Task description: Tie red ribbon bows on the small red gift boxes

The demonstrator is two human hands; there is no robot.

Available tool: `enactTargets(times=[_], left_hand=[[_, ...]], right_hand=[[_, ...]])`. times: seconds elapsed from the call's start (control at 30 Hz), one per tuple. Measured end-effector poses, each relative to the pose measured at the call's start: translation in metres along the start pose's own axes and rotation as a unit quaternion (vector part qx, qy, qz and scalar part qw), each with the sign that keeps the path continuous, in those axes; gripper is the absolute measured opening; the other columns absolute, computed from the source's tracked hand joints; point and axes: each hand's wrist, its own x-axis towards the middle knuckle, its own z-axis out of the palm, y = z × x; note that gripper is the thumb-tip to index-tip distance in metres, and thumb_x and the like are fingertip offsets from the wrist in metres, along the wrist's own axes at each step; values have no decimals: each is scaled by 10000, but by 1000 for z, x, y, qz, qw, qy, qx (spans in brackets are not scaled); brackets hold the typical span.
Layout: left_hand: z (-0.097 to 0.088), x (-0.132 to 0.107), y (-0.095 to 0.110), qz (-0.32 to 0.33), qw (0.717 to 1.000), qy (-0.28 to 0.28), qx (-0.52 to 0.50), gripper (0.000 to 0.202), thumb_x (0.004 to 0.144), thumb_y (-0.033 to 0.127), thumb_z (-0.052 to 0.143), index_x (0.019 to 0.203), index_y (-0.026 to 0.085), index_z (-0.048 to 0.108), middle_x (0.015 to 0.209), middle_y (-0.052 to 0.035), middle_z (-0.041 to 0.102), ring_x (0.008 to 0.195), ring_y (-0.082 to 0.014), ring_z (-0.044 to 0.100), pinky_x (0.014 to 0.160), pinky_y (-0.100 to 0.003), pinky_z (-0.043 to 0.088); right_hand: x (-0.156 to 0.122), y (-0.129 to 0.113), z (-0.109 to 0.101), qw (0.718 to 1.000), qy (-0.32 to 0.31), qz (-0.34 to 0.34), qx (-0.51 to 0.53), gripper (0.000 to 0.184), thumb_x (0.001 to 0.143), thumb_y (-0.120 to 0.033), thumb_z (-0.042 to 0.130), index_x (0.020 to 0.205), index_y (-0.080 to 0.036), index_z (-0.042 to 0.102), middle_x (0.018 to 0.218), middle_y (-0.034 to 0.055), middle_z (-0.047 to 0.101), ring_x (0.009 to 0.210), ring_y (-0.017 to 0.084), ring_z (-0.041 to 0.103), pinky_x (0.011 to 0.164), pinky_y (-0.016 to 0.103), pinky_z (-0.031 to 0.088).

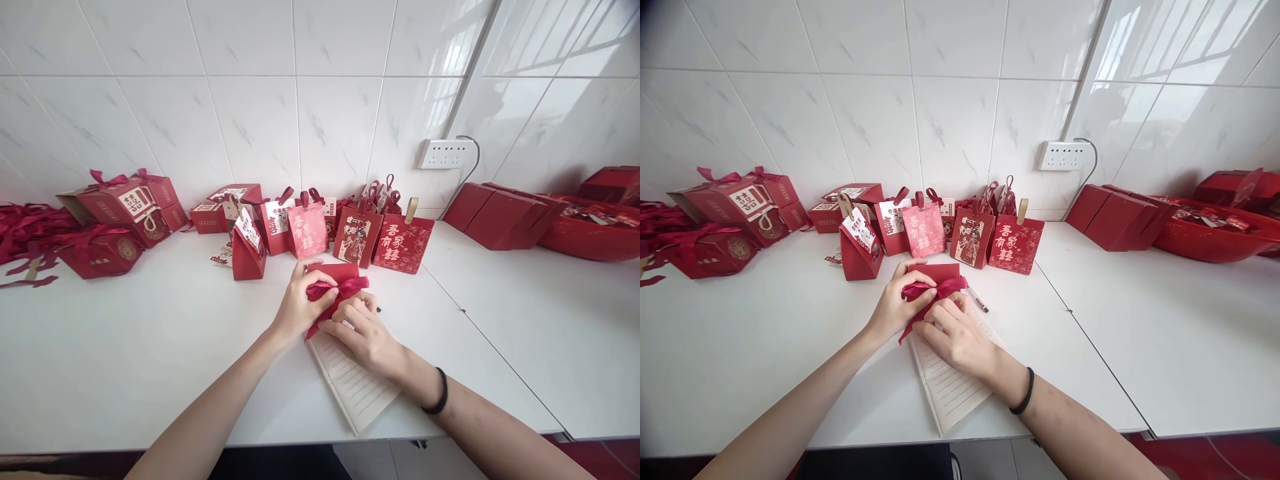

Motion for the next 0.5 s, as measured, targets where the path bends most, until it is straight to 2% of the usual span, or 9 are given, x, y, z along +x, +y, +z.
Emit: enactTargets(times=[0.4, 0.5], left_hand=[[1, 0, 3, -19, 1000, 18, 5, 55, 750, 170, 614, 747, 216, 644, 1105, -39, 515, 1132, -206, 534, 975, -328, 451], [1, 0, 1, -9, 1000, 13, -1, 36, 764, 203, 613, 759, 214, 647, 1092, -47, 519, 1143, -215, 529, 961, -333, 461]], right_hand=[[-1, -3, 0, 999, -15, -45, 14, 199, 939, -59, 429, 878, -131, 604, 717, 20, 554, 711, 139, 473, 736, 325, 338], [0, 3, -4, 999, 5, -37, 38, 133, 942, -176, 468, 895, -150, 589, 728, 24, 549, 708, 150, 482, 726, 331, 362]])
